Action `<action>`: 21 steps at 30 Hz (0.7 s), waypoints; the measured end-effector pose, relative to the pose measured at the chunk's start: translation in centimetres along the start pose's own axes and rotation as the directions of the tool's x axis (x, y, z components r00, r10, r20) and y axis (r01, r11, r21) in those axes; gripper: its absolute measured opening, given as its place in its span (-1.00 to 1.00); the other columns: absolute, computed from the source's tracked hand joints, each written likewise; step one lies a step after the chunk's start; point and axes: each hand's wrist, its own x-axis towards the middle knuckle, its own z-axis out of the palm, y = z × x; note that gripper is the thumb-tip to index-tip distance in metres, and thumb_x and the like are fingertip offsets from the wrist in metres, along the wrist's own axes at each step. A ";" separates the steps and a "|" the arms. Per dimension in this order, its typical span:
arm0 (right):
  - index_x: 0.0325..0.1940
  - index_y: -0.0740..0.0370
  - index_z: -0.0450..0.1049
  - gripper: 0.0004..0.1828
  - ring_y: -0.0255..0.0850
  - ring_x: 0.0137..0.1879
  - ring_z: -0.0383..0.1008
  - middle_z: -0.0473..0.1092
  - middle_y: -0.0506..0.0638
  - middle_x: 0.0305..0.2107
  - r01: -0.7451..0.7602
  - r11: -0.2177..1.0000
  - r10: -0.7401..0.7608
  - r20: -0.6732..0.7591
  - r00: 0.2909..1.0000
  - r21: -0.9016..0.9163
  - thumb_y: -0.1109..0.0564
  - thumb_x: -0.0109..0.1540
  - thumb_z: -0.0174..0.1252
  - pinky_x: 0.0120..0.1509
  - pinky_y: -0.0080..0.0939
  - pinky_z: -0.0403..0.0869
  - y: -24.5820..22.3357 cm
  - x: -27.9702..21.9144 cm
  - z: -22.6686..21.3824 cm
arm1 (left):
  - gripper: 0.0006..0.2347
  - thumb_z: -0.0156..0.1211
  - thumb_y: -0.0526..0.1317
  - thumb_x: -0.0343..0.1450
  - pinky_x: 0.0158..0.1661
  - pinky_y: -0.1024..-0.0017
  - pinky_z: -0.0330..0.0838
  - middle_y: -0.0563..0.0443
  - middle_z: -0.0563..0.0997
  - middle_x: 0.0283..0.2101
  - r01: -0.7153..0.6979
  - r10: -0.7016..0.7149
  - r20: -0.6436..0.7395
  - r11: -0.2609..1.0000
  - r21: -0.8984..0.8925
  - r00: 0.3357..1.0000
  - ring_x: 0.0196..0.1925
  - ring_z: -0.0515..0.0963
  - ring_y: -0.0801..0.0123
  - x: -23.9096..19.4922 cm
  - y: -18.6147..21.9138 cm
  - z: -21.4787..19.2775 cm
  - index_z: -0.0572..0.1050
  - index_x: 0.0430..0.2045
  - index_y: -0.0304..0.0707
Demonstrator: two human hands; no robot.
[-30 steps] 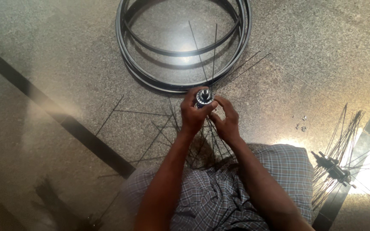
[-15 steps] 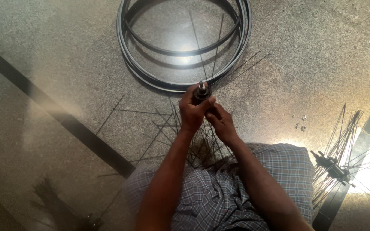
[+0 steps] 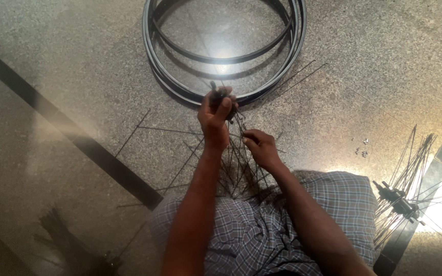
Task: The person is assembling a bicycle wheel by inserting spokes into the hub and organizing them. They handle the hub and spokes by hand, arranging the spokes in a radial pattern around the hub.
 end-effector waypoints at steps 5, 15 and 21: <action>0.05 0.26 0.57 -0.69 -0.14 -0.07 0.60 0.57 0.09 -0.14 -0.010 0.990 0.017 0.050 0.999 -0.139 0.13 0.25 0.25 0.04 -0.11 0.56 0.1 0.1 -0.3 | -0.66 0.37 -0.18 0.40 0.05 0.29 0.57 -0.08 0.63 -0.03 0.031 -0.033 -0.033 0.998 -0.062 0.999 0.02 0.63 0.30 0.3 -0.3 -0.4 0.49 -0.03 -0.38; 0.20 0.27 0.45 -0.68 -0.20 0.03 0.54 0.49 0.10 -0.01 0.105 0.943 -0.100 -0.031 0.995 0.317 0.10 0.40 0.07 0.11 -0.22 0.57 -1.9 0.5 -1.8 | -0.64 0.35 -0.13 0.42 0.04 0.32 0.62 -0.12 0.64 -0.10 0.089 -0.093 0.021 0.986 0.139 0.995 -0.08 0.64 0.29 -0.6 -1.1 0.2 0.48 -0.02 -0.41; -0.04 0.34 0.55 -0.81 -0.26 -0.18 0.57 0.55 0.03 -0.28 0.032 0.982 -0.034 0.006 0.999 0.185 0.15 0.37 0.15 -0.07 -0.26 0.58 -0.6 0.2 -1.1 | -0.52 0.38 -0.14 0.38 -0.07 0.40 0.64 -0.09 0.61 -0.11 0.117 -0.130 0.054 0.972 0.204 0.990 -0.11 0.64 0.36 -1.9 -2.3 1.5 0.39 0.12 -0.41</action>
